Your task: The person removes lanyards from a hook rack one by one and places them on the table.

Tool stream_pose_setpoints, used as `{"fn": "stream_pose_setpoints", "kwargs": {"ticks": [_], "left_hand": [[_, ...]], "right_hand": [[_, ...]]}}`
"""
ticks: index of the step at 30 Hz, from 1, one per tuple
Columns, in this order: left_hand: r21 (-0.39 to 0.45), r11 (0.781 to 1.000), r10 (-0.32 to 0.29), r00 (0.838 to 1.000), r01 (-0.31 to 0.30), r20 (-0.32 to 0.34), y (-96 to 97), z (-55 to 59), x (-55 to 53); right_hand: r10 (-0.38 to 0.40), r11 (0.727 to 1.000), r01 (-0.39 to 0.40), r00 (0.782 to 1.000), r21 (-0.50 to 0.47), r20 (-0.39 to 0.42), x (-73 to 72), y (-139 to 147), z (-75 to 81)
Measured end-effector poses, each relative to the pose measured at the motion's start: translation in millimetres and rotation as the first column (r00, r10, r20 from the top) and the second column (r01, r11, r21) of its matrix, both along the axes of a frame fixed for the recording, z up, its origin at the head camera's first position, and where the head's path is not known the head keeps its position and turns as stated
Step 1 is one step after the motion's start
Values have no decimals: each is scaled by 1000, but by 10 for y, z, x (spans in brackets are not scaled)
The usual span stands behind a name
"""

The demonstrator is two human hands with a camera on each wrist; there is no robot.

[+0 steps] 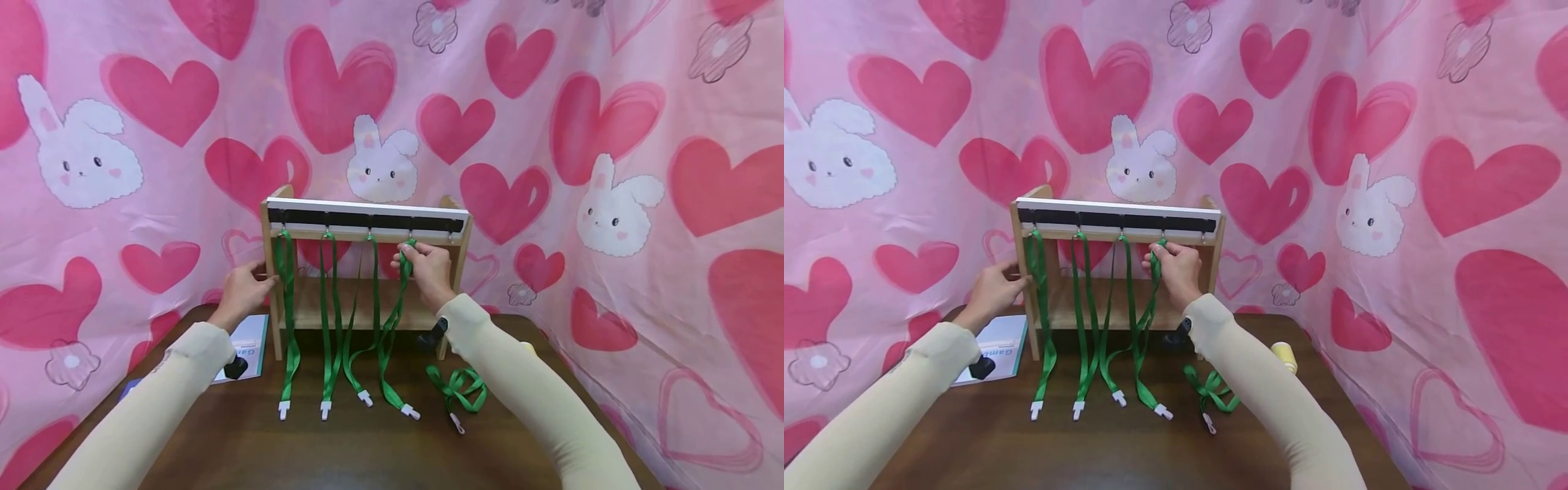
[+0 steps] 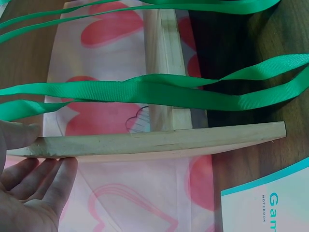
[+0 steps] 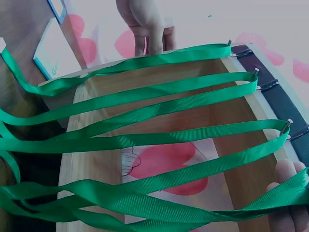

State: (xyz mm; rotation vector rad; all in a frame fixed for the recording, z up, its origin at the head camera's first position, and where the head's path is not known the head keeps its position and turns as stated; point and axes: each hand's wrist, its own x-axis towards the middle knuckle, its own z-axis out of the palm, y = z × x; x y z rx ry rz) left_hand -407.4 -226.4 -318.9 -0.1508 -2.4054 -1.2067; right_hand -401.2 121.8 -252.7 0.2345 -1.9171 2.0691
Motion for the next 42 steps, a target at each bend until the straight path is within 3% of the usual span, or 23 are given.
{"fn": "stream_pose_setpoints", "kwargs": {"ticks": [11,20,24,28,31,34,42], "left_hand": [[-8,1000,0,1000,0,-4,9,-8,9],[-7,1000,2,1000,-2,0,-4,-4,-8],[-6,1000,6,1000,-6,5,-9,-11,-6],[-5,1000,11,1000,-11,12,-9,-10,-6],[-5,1000,11,1000,-11,11,-5,-2,-7],[-6,1000,14,1000,-14,6,8,12,0],[-8,1000,18,1000,-17,4,19,5,5]], "right_hand": [[-39,999,42,996,29,-85,-4,172,-75],[-82,982,119,968,149,-236,14,450,-225],[-98,943,180,954,280,-285,43,563,-360],[-111,850,275,928,449,-356,104,623,-474],[-84,795,289,923,534,-376,150,641,-543],[-42,780,241,941,578,-336,198,657,-615],[39,776,83,983,625,-179,389,620,-849]]}}
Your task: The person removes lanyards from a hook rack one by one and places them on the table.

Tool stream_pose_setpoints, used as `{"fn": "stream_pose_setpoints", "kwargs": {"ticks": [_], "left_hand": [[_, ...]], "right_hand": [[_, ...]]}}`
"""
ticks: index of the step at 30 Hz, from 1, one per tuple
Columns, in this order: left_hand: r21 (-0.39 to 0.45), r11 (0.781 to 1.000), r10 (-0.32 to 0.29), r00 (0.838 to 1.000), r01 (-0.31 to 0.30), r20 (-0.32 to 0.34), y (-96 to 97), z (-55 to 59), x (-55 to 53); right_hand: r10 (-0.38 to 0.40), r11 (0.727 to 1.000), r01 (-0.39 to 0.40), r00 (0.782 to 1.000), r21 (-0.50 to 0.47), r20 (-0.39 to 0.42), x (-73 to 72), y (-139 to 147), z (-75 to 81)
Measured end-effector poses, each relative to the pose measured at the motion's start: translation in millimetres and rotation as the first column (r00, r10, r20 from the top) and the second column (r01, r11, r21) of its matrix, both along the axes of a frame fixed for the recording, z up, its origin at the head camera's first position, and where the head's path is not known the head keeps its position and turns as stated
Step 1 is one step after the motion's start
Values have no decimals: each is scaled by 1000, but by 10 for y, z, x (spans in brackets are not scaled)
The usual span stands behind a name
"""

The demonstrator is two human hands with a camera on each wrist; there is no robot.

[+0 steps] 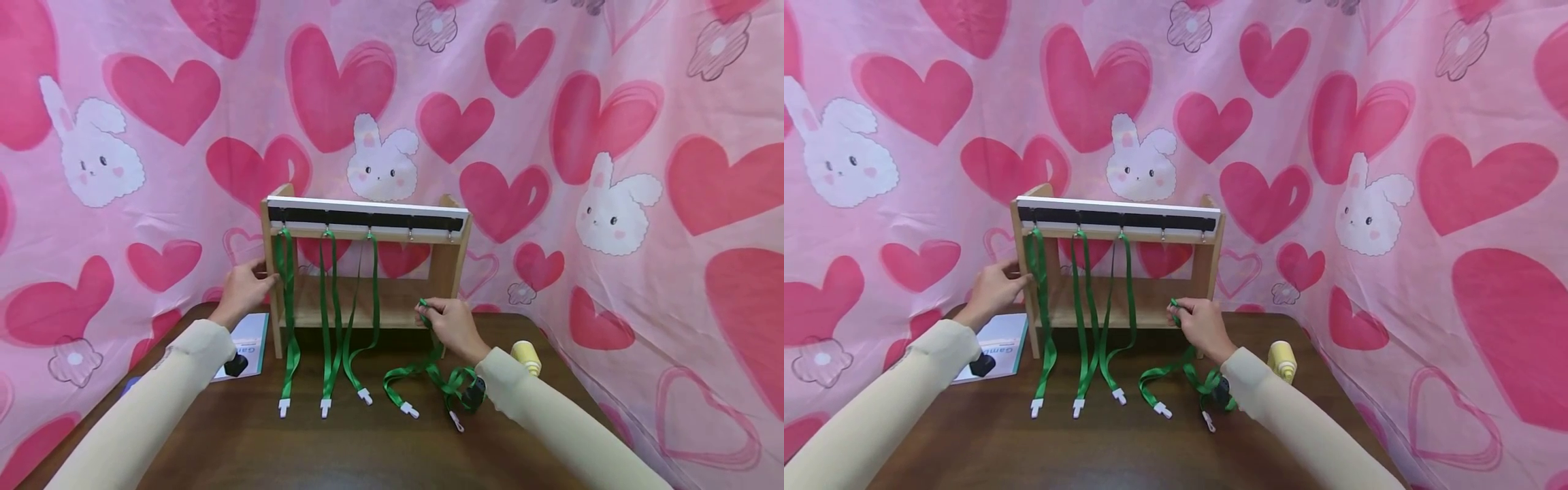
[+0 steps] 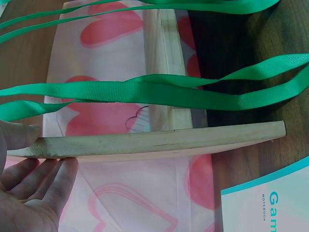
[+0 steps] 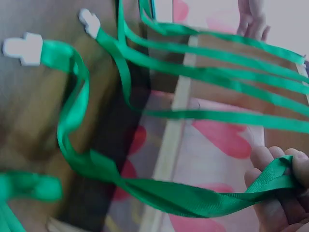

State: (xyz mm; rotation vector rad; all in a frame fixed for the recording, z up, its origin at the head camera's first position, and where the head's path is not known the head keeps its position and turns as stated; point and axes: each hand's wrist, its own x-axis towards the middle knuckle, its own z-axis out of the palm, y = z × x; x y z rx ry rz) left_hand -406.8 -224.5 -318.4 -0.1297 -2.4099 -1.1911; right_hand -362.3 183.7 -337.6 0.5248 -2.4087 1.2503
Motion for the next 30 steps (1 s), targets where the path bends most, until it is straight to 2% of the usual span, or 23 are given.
{"fn": "stream_pose_setpoints", "kwargs": {"ticks": [8,14,20,26,30], "left_hand": [[-7,1000,-1,1000,1,-2,-8,-11,-6],[-6,1000,4,1000,-4,1,-9,-10,-1],[-12,1000,10,1000,-10,-8,-20,-1,-2],[3,1000,-12,1000,12,17,-15,-14,1],[9,1000,-16,1000,16,22,-12,-5,1]], "right_hand": [[80,991,-64,987,-119,139,204,-172,-238],[185,961,-116,946,-252,266,325,-316,-384],[244,914,-91,902,-396,356,344,-424,-565],[258,876,-51,890,-481,376,301,-423,-807],[249,863,-12,880,-505,405,277,-406,-964]]}}
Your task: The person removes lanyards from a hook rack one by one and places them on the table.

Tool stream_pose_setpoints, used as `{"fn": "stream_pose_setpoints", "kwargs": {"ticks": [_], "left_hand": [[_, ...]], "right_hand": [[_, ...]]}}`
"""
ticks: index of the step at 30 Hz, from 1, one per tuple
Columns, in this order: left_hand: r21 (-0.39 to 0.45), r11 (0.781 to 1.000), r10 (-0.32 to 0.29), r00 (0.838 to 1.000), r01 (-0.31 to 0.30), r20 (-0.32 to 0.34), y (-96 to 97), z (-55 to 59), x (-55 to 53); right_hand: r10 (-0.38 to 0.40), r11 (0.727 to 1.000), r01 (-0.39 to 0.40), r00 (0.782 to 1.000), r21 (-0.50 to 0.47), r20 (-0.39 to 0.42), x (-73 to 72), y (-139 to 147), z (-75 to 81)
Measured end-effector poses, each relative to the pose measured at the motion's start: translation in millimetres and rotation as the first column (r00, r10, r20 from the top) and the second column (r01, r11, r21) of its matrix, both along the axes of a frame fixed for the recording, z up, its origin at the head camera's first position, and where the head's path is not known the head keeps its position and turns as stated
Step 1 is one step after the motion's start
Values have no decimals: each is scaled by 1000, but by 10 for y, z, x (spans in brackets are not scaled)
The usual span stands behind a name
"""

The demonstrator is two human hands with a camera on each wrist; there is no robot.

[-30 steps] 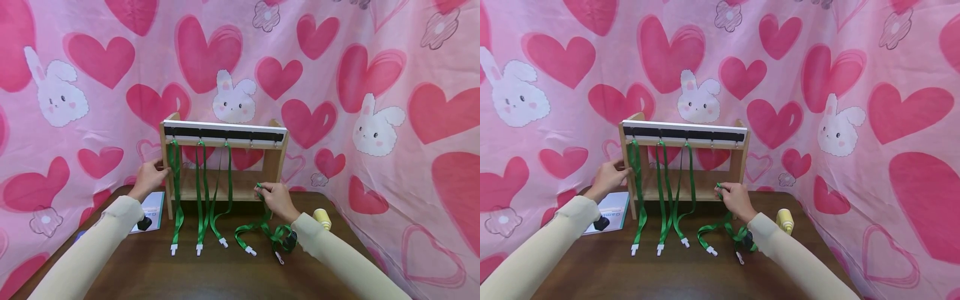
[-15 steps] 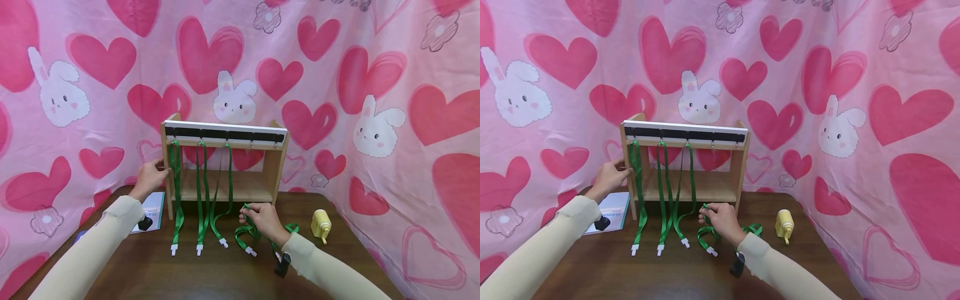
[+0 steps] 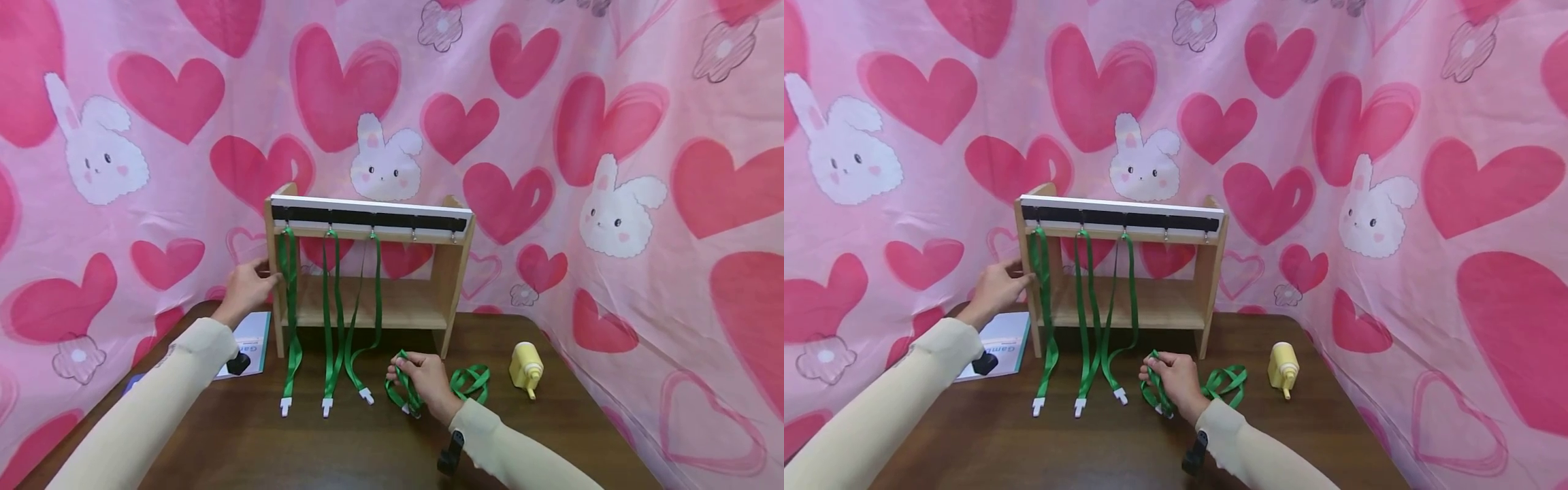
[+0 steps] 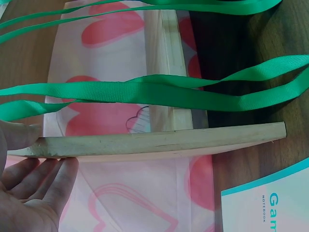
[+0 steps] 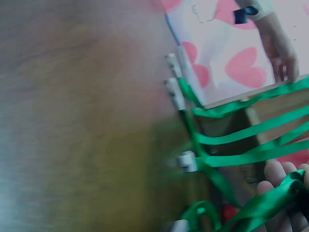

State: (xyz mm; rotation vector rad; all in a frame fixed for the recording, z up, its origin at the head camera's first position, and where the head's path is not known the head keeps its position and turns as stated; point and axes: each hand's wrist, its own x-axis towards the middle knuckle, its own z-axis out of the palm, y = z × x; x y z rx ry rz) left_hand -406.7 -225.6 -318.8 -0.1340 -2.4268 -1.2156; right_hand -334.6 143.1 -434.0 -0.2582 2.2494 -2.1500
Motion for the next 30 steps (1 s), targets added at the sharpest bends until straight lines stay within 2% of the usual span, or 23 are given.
{"fn": "stream_pose_setpoints", "kwargs": {"ticks": [4,10,16,23,30], "left_hand": [[-8,1000,5,1000,-6,-14,-9,44,6],[-13,1000,2,1000,-2,-19,-17,61,18],[-7,1000,-3,1000,3,-6,-9,27,13],[-25,1000,9,1000,-10,-21,2,25,18],[-21,1000,2,1000,-2,-24,-3,27,26]], "right_hand": [[-52,999,52,999,-2,-2,-43,-16,-102],[-152,986,156,986,57,-61,-171,-26,-280],[-217,971,219,976,100,-27,-281,13,-481],[-256,953,258,966,159,-34,-305,29,-505],[-301,920,306,952,247,-59,-284,19,-482]]}}
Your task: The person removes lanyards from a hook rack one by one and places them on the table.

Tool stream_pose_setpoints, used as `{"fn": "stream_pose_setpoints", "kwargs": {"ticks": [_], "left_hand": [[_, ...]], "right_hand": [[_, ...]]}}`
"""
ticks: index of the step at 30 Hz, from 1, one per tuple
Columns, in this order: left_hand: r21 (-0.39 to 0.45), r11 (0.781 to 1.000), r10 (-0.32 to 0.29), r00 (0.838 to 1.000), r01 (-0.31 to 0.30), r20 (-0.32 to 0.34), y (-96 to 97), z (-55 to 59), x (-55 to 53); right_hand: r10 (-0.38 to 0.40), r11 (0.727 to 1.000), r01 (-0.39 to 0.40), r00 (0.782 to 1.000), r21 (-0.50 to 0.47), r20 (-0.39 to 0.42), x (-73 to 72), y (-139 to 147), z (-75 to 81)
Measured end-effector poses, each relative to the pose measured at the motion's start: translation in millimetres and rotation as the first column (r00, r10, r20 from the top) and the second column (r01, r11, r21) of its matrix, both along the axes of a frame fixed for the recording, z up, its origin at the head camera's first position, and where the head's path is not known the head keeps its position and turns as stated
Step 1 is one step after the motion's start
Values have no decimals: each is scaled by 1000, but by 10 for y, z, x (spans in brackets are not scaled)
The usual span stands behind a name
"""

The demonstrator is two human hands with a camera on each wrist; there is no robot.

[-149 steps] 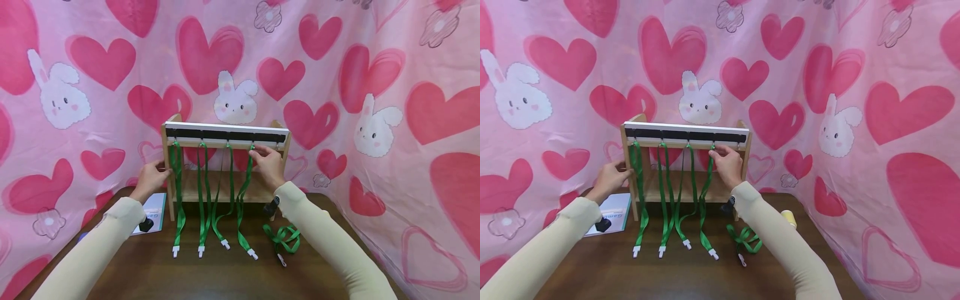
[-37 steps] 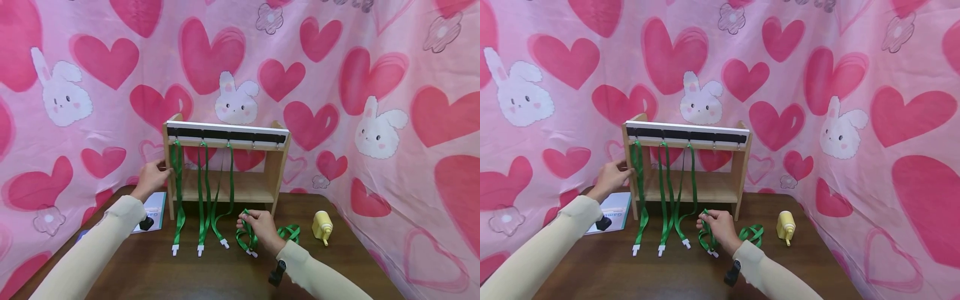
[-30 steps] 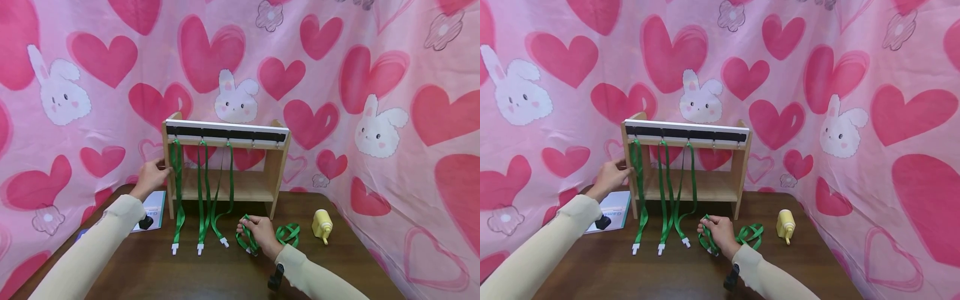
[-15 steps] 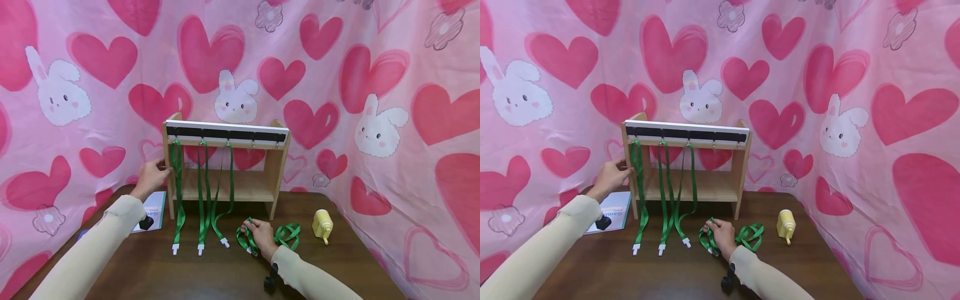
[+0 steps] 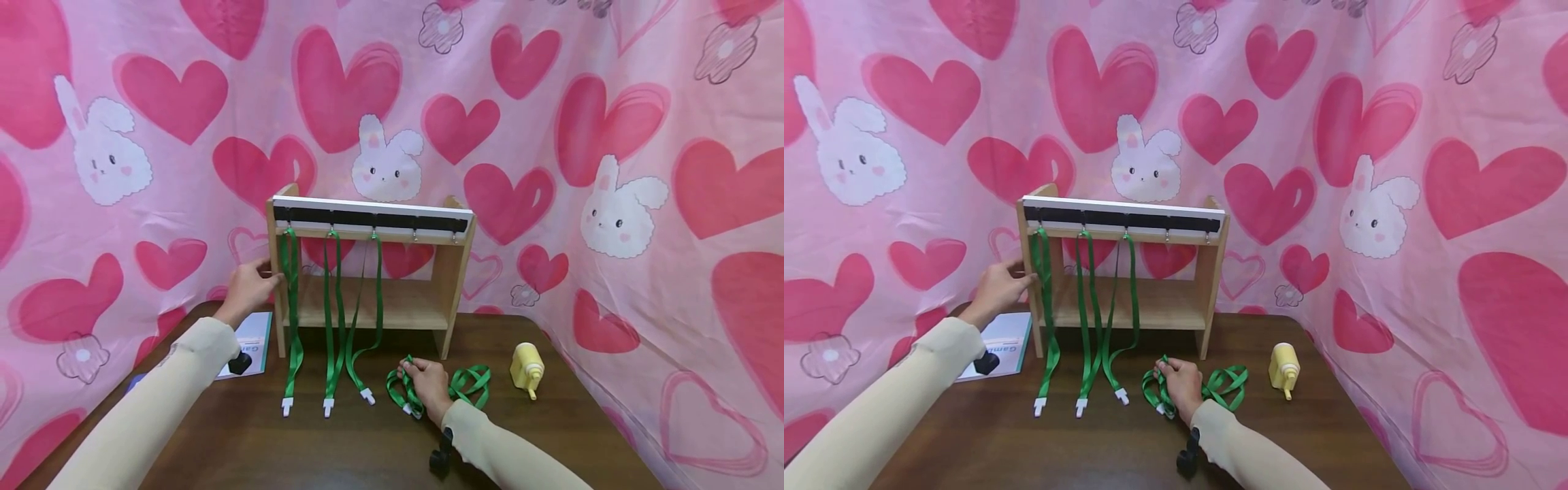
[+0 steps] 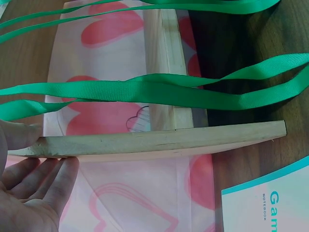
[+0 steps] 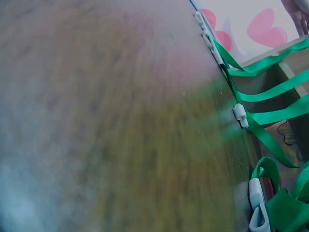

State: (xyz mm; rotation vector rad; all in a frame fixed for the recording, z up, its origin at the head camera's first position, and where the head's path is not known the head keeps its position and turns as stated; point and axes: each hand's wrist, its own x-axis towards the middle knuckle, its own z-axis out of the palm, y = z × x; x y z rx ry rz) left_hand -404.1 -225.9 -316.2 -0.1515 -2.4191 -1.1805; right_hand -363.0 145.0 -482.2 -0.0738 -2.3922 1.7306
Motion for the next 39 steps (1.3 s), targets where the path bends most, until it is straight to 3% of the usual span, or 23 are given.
{"fn": "stream_pose_setpoints", "kwargs": {"ticks": [15,22,27,33,39], "left_hand": [[12,1000,7,1000,-7,22,19,9,13],[5,1000,4,1000,-4,12,20,34,6],[11,1000,5,1000,-5,18,7,39,5],[11,1000,8,1000,-8,22,10,24,1],[12,1000,12,1000,-12,23,2,8,-4]], "right_hand": [[-27,1000,26,999,14,44,-2,11,-9],[-43,994,45,999,100,-31,-28,10,34],[-43,996,48,997,78,-64,-56,17,120],[-72,994,85,984,75,-161,-99,68,395],[-40,993,75,940,92,-339,-150,111,1014]]}}
